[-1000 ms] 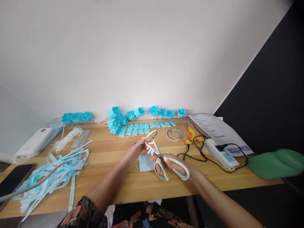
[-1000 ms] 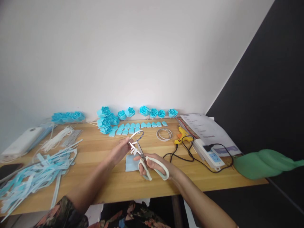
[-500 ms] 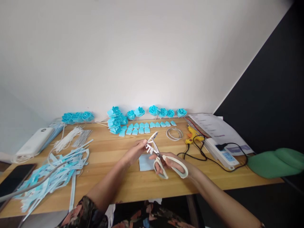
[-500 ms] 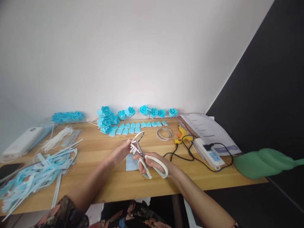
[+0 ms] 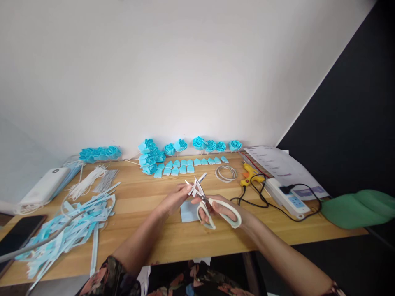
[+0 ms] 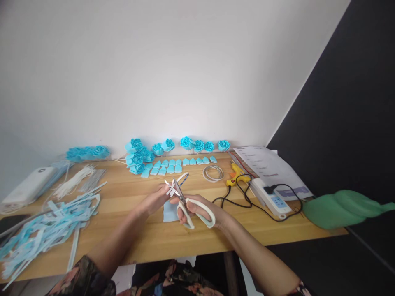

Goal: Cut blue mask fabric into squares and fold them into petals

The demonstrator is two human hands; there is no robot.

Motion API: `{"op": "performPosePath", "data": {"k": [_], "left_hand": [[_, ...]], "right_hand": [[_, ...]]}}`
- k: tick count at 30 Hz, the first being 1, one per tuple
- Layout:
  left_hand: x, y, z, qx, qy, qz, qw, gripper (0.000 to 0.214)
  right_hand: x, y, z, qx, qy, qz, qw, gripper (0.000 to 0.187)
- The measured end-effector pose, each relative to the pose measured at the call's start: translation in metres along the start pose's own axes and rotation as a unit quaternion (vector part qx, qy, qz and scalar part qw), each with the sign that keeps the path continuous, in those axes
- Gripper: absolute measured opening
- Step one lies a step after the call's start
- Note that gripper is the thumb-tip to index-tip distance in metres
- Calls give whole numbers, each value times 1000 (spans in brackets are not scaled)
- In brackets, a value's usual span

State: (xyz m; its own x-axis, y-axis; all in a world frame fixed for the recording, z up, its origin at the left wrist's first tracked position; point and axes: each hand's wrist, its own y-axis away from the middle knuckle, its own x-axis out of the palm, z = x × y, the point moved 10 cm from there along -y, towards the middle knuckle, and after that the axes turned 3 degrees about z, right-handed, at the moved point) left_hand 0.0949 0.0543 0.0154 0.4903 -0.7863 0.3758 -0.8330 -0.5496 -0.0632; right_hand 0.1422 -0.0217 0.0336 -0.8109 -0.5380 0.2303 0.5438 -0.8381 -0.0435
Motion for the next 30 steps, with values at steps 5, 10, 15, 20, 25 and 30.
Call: {"op": "performPosePath", "data": {"k": [5, 10, 15, 20, 25, 30], "left_hand": [[-5, 0, 1, 7, 1, -12, 1000, 45], [-10, -1, 5, 21, -10, -7, 1000, 41], [-16, 0, 3, 50, -17, -25, 998, 35], [-16, 0, -1, 55, -35, -26, 998, 39], [-15, 1, -7, 55, -67, -25, 996, 39], [-13, 4, -13, 55, -92, -27, 994, 40]], "right_hand": [[-2, 0, 0, -4, -21, -12, 1000, 62], [-1, 0, -1, -3, -40, -8, 999, 63], [-2, -1, -3, 4, -42, -20, 999, 64], [-4, 0, -6, -5, -44, -24, 999, 64], [-6, 0, -8, -2, -47, -32, 998, 56], [-4, -2, -4, -17, -44, -36, 998, 56]]}}
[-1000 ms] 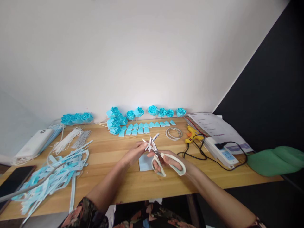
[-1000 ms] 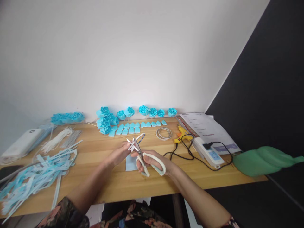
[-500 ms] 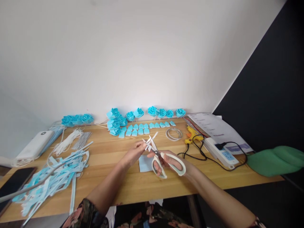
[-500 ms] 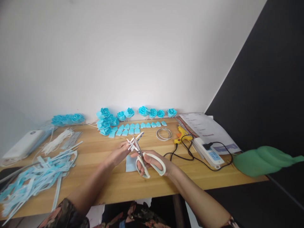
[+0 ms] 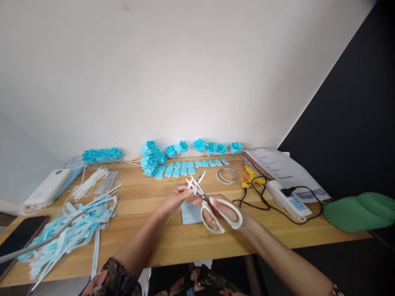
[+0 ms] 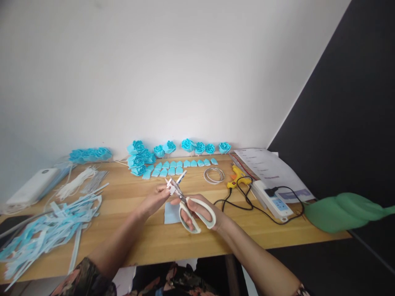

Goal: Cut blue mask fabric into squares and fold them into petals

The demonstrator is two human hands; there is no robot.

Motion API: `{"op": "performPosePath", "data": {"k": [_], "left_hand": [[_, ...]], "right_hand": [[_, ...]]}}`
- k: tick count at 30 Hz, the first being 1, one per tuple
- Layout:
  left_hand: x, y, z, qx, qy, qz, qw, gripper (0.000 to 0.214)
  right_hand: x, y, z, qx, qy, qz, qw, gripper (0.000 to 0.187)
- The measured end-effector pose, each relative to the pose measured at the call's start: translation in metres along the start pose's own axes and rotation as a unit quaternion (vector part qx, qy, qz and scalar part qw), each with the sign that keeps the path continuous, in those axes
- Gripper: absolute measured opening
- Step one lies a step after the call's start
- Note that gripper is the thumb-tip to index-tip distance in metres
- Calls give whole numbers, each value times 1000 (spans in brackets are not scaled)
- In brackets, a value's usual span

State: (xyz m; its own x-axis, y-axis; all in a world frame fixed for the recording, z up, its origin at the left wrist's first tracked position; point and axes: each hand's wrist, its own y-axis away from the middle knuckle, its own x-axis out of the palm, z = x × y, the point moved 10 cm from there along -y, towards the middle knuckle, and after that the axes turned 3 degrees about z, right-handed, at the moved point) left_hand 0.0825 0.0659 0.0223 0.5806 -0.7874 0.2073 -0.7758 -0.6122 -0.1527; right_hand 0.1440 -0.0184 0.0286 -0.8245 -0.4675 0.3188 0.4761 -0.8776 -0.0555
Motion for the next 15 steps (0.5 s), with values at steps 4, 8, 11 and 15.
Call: {"op": "performPosePath", "data": {"k": [4, 8, 11, 15], "left_hand": [[-1, -1, 0, 3, 15, -7, 1000, 42], [-3, -1, 5, 3, 45, -12, 999, 42], [-4, -1, 9, 0, 67, -22, 997, 43], [-7, -2, 8, 5, 90, -46, 995, 41]], "right_hand": [[1, -1, 3, -11, 3, 0, 1000, 58], [4, -1, 6, -14, 19, 9, 1000, 60], [7, 0, 9, -16, 26, 14, 999, 61], [9, -1, 8, -8, 25, 18, 999, 61]]}}
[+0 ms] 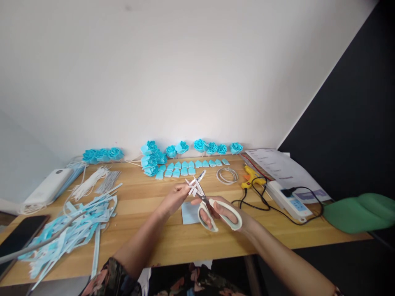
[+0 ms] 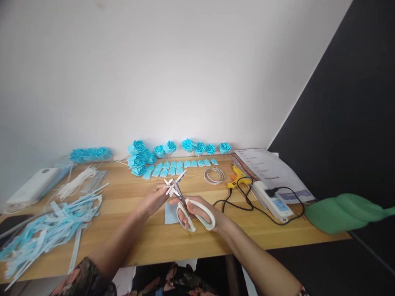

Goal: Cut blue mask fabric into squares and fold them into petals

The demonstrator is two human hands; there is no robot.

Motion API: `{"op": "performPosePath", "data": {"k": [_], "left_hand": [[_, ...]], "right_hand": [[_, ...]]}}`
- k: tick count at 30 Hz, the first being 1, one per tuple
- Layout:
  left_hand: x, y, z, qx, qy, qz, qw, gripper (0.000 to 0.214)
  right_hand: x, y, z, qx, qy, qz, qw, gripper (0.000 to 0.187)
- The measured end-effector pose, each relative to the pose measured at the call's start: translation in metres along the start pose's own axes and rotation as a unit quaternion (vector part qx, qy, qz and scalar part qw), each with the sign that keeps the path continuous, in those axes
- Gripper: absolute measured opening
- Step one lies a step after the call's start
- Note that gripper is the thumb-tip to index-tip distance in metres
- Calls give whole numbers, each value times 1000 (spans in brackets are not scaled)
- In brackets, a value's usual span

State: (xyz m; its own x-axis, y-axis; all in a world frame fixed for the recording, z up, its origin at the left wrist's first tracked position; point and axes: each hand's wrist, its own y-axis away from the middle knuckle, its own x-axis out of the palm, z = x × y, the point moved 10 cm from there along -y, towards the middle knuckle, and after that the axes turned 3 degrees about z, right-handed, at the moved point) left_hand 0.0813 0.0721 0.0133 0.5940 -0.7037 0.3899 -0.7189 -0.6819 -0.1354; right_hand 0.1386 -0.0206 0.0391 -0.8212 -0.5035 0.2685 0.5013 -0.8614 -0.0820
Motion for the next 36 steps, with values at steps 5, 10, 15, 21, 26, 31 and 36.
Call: {"op": "performPosePath", "data": {"k": [5, 10, 15, 21, 26, 31, 36], "left_hand": [[-3, -2, -3, 11, 6, -10, 1000, 43], [-3, -3, -7, 20, 6, -10, 1000, 42], [-2, -3, -13, 39, -17, -9, 999, 41], [0, -2, -18, 60, -56, 7, 997, 43], [7, -1, -20, 55, -55, 33, 996, 38], [6, -2, -16, 21, -100, 18, 995, 28], [0, -2, -7, -2, -136, 13, 991, 37]], "right_hand": [[-1, -1, -2, 6, -8, 1, 1000, 60], [-4, -1, -2, -9, -24, -14, 1000, 58], [-8, 0, -6, 0, -50, -44, 998, 61], [-13, 1, -18, 16, -87, -59, 994, 60], [-19, 2, -26, 37, -146, -73, 986, 58], [-18, 5, -16, 19, -137, -80, 987, 58], [-8, 9, -14, 29, -85, -77, 993, 57]]}}
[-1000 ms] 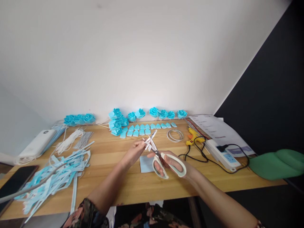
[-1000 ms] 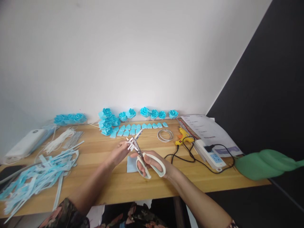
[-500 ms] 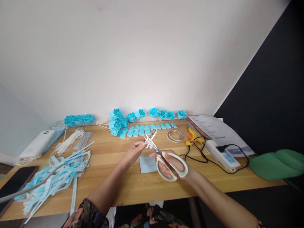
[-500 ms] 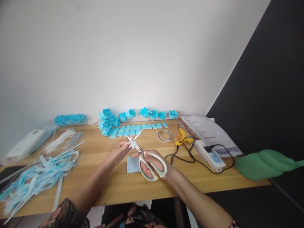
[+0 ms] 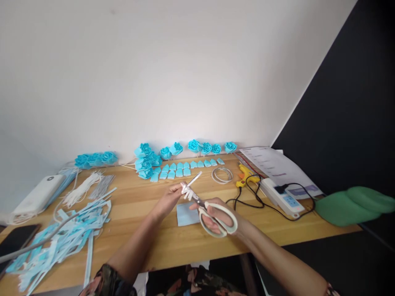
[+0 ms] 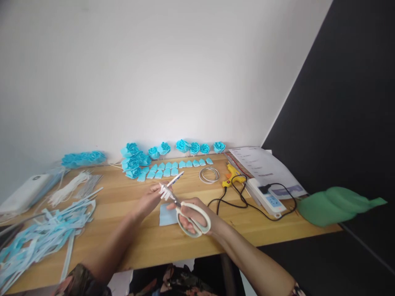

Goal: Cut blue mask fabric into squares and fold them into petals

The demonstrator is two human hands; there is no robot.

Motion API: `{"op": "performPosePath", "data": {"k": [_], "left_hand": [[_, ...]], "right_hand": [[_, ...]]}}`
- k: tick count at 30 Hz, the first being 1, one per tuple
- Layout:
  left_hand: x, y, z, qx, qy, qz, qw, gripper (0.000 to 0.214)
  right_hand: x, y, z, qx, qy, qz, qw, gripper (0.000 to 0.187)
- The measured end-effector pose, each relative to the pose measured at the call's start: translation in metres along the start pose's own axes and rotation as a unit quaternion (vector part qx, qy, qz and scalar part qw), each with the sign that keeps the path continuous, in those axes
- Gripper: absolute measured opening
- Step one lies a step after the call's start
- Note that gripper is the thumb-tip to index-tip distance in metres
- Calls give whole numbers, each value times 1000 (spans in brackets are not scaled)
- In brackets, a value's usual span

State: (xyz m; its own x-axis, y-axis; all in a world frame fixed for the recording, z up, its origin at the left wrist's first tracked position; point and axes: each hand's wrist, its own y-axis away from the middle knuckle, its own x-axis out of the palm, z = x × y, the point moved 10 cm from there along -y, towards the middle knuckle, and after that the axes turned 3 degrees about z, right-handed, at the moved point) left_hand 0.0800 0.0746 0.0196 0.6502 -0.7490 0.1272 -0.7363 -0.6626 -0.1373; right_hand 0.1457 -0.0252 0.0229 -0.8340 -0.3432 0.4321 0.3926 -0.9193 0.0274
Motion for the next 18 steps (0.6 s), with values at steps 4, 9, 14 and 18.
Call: {"op": "performPosePath", "data": {"k": [4, 9, 14, 18], "left_hand": [[2, -2, -2, -14, -74, 1, 997, 40], [34, -30, -13, 7, -285, 53, 957, 40], [84, -86, -7, 103, -469, 100, 872, 33], [101, -115, 10, 80, -581, 102, 804, 32]], "right_hand": [[1, 16, 3, 30, 31, -19, 999, 52], [-29, 69, 26, -30, 11, -126, 992, 53], [-72, 130, 33, -117, -109, -255, 954, 48], [-79, 153, 41, -182, -117, -258, 942, 50]]}}
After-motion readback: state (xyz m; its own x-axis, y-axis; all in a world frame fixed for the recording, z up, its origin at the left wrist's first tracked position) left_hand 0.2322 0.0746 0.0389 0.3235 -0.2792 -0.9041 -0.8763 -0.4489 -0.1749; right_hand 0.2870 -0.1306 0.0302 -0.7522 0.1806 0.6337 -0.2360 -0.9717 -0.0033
